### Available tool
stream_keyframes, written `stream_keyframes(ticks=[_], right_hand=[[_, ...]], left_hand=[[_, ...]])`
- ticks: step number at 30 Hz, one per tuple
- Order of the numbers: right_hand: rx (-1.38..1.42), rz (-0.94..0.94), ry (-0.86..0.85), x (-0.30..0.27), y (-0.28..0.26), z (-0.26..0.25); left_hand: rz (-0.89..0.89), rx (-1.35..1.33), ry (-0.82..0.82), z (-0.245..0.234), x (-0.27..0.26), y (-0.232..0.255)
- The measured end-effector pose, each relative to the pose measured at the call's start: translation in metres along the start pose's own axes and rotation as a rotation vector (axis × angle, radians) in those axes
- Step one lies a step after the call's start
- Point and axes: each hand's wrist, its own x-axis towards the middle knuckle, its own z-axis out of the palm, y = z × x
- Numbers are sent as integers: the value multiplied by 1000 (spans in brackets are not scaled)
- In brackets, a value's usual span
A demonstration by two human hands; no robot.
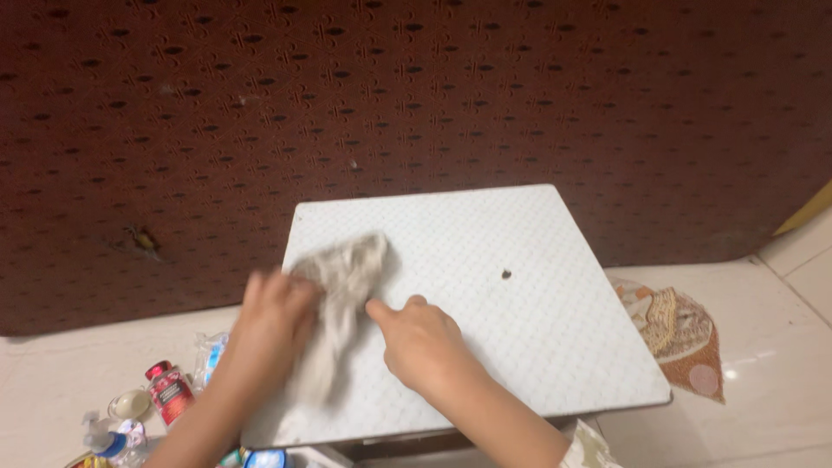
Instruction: The person cleans a small wooden stool with a white top by spraying it with a cleaning solution and wiping it with a cloth.
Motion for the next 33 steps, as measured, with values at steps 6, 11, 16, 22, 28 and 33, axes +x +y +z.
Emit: stream_keyframes(ticks=[6, 11, 16, 22, 28, 33], right_hand=[[-3, 59, 11, -11, -12, 7], [-11, 31, 53, -5, -7, 9], [-12, 37, -113, 6, 0, 0], [-78, -23, -8, 3, 1, 11], [-336, 58, 64, -1, -17, 35], [-409, 71, 118, -5, -18, 43]], left_hand=[[-57, 30, 223, 41, 102, -46], [-60, 201, -48, 25, 58, -22], [3, 162, -172, -13, -65, 35], [13, 200, -215, 4, -16, -13], [-95, 189, -42, 37, 115, -63], [-33, 220, -95, 28, 64, -34]])
